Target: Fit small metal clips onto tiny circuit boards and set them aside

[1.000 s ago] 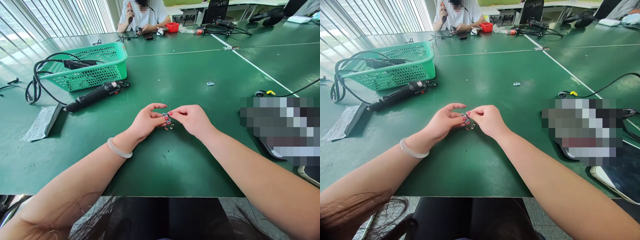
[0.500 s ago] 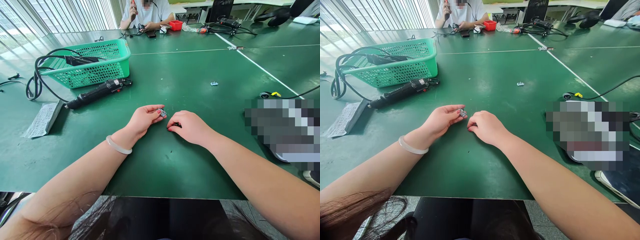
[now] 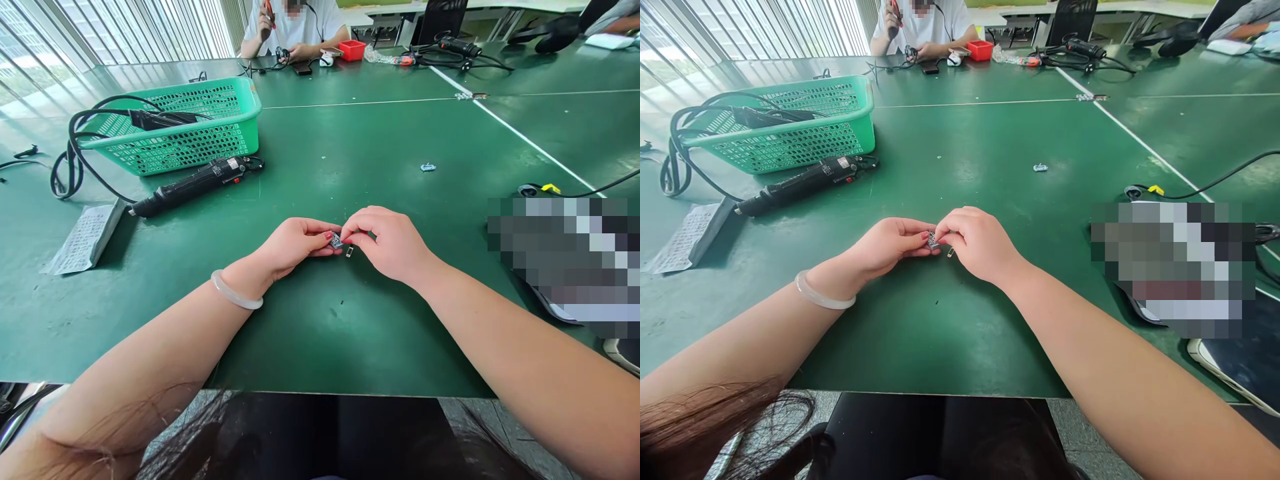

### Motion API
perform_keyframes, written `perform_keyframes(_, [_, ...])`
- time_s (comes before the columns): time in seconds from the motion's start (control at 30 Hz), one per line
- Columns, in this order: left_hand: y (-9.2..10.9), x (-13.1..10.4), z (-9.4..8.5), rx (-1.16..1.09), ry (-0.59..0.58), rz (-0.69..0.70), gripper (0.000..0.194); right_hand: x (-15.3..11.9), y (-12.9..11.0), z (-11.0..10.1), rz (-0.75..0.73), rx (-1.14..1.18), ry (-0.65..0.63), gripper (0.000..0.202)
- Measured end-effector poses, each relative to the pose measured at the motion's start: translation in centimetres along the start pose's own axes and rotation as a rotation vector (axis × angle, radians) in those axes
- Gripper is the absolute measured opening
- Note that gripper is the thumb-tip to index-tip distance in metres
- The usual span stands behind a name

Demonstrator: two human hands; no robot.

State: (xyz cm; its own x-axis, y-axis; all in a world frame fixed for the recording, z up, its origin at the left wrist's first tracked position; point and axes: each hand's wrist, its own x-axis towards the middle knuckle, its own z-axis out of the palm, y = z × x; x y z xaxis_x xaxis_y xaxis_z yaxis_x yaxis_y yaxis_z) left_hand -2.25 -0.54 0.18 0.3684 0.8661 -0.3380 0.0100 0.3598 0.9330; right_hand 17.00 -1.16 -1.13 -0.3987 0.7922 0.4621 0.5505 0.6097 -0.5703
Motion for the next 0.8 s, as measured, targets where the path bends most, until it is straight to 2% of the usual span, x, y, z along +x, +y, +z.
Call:
perform_keyframes(0.2, [-0.28,0.15,-0.40,-0.003,-0.104,0.002,0.008,-0.06,0.04,0.10,-0.144,0.009,0.025,0.027])
perform_keyframes(0.57, [-0.29,0.25,-0.60,0.023,-0.140,0.006,0.012,-0.18,0.19,0.10,-0.209,0.001,0.049,0.028])
perform_keyframes(0.7, [-0.27,0.20,-0.64,0.028,-0.141,0.010,0.017,-0.21,0.32,0.13,-0.211,-0.003,0.046,0.028])
perform_keyframes(0.8, [-0.36,0.21,-0.63,0.026,-0.122,0.012,0.013,-0.18,0.18,-0.07,-0.190,0.010,0.033,0.030])
